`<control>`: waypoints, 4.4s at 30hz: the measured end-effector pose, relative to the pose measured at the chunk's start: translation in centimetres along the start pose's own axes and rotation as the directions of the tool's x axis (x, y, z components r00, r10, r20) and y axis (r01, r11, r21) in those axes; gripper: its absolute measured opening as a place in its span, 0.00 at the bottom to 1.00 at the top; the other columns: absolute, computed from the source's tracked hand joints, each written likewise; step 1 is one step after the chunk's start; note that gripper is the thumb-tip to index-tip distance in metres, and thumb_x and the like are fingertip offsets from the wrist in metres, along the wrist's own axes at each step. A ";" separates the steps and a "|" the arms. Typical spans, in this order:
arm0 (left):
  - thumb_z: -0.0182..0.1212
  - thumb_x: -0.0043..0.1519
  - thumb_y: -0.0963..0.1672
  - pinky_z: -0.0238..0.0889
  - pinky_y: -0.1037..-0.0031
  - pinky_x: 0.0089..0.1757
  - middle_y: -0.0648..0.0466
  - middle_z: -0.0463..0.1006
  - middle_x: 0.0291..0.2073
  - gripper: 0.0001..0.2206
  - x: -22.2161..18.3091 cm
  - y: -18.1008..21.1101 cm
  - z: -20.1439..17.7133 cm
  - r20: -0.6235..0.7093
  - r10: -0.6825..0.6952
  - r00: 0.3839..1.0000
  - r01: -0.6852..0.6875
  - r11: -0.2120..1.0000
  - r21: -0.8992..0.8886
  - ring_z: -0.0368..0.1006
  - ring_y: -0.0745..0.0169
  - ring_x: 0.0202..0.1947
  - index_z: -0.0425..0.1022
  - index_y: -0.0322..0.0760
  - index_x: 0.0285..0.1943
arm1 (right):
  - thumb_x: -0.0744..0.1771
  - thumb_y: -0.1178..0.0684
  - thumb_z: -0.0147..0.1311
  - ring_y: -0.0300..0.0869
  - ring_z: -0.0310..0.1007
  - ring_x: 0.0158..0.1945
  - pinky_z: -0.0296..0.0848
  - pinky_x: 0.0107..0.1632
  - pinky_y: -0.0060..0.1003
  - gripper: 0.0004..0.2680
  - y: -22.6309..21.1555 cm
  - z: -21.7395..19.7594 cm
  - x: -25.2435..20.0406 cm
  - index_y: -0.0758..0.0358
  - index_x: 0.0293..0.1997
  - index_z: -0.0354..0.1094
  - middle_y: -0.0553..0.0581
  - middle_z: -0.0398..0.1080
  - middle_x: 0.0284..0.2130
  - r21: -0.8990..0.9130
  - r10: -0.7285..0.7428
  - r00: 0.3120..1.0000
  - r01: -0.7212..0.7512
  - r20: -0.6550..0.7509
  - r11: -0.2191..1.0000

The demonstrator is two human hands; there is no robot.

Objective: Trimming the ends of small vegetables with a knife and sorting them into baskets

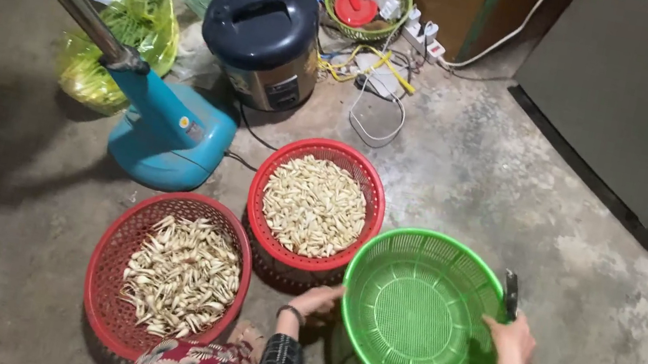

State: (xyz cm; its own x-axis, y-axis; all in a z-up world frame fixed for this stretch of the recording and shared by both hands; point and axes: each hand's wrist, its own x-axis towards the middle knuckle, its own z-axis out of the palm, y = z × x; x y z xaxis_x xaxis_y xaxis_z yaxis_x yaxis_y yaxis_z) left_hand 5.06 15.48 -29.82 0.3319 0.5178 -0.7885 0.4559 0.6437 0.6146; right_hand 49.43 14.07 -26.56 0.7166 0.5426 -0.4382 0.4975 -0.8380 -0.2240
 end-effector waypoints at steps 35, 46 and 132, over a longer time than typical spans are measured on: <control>0.55 0.60 0.45 0.71 0.63 0.49 0.53 0.85 0.43 0.14 -2.2 -10.5 -11.9 -0.901 0.098 0.423 -0.095 0.993 0.064 0.79 0.48 0.44 0.83 0.44 0.51 | 0.69 0.55 0.40 0.40 0.60 0.16 0.56 0.17 0.30 0.19 -14.2 -8.7 -26.5 0.74 0.68 0.61 0.73 0.80 0.41 0.834 -0.771 0.464 0.115 0.436 0.540; 0.44 0.68 0.44 0.67 0.71 0.44 0.50 0.75 0.46 0.12 1.5 -12.2 -16.4 -0.853 0.285 0.437 -0.328 0.934 0.144 0.71 0.58 0.42 0.75 0.34 0.49 | 0.68 0.62 0.45 0.39 0.62 0.17 0.61 0.19 0.30 0.19 -12.4 -1.2 -26.5 0.67 0.70 0.60 0.66 0.77 0.27 0.729 -0.672 0.311 -0.121 0.672 0.673; 0.60 0.62 0.36 0.56 0.83 0.24 0.52 0.75 0.23 0.09 -23.3 6.3 3.8 -0.368 0.261 0.893 -0.433 0.724 -0.537 0.63 0.72 0.20 0.82 0.21 0.48 | 0.67 0.55 0.53 0.35 0.63 0.25 0.59 0.30 0.29 0.22 -10.7 -6.9 -30.8 0.57 0.72 0.61 0.49 0.69 0.24 0.799 -0.848 0.186 0.284 0.497 0.530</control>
State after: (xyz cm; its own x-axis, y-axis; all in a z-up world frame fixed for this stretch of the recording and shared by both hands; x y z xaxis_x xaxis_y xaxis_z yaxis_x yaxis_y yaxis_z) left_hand 3.35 5.27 -7.66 0.1115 0.8371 -0.5355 -0.2566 0.5448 0.7983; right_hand 25.43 6.71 -4.63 -0.5313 0.7828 -0.3239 0.0772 -0.3360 -0.9387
